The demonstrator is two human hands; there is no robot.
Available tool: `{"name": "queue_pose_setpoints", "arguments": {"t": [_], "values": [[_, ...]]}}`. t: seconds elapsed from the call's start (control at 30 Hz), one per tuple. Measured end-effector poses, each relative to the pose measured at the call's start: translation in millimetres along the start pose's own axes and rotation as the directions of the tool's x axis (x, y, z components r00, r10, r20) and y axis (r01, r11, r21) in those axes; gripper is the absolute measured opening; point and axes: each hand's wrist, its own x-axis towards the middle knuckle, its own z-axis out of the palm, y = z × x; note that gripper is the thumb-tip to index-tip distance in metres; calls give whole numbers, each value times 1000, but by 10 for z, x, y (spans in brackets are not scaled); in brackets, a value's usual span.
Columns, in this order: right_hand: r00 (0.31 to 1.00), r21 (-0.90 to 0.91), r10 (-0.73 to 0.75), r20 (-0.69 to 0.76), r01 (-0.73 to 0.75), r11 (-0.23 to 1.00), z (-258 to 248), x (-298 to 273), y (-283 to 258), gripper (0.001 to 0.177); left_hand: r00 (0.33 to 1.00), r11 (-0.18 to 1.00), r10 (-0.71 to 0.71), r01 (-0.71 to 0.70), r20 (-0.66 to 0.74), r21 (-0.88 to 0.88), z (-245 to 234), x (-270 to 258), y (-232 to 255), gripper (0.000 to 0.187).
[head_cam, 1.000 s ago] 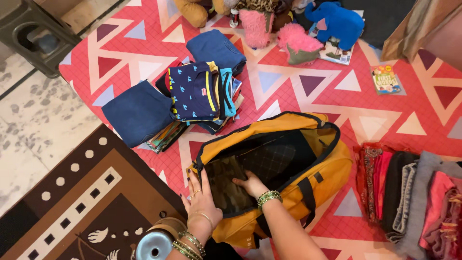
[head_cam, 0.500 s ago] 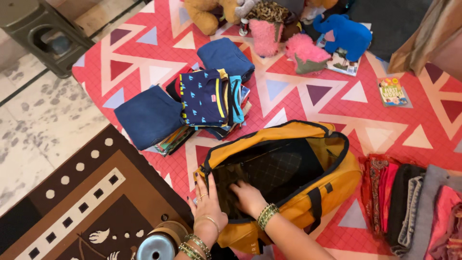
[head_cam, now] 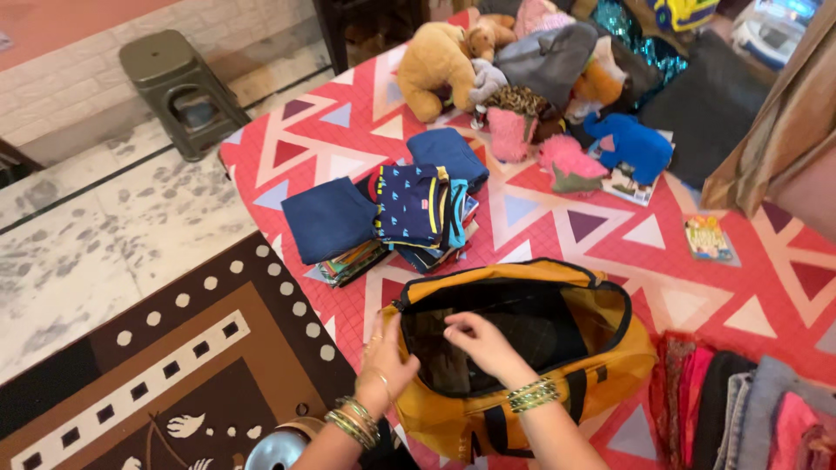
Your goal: The person folds several pairs of pants by hand and places them one by one into an open yellow and black duffel bag on a bed.
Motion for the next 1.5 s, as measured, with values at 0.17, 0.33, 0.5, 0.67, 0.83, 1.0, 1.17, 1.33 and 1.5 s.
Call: {"name": "queue_pose_setpoints", "arguments": {"t": [0.17, 0.33, 0.5, 0.67, 0.83, 1.0, 1.17, 1.33, 1.5], "values": [[1000, 305, -6, 26, -2, 952, -237, -232, -976, 32, 976, 970, -113, 68, -188, -233, 28, 427, -732, 80], [997, 371, -8, 83, -23, 929, -116, -483, -1518, 30, 933, 888, -317, 231, -168, -397, -80, 974, -1243, 74], [998, 501, -35, -54, 57, 864, 67, -226, -1706, 28, 893, 774, -429, 284, -138, -566, -179, 1626, -1617, 58], [998, 502, -59, -3, 52, 863, 250, 17, -1954, 28, 870, 588, -491, 369, 45, -720, -250, 1967, -1895, 50], [999, 503, -39, 18, 25, 864, 385, 309, -2166, 31, 872, 456, -461, 391, 163, -800, -343, 2289, -1997, 55], [990, 351, 113, 79, -134, 927, 462, 525, -2228, 34, 869, 383, -459, 382, 185, -841, -407, 2507, -1999, 81], [983, 370, 175, 57, -184, 911, 470, 632, -2124, 32, 847, 259, -490, 365, 204, -894, -546, 2526, -1801, 86], [966, 367, 255, 37, -250, 896, 406, 638, -2016, 31, 883, 181, -419, 309, 211, -934, -635, 2627, -1712, 76], [964, 399, 265, 17, -250, 882, 329, 615, -1939, 30, 965, 245, -264, 65, -2, -967, -779, 2682, -1565, 44]]}}
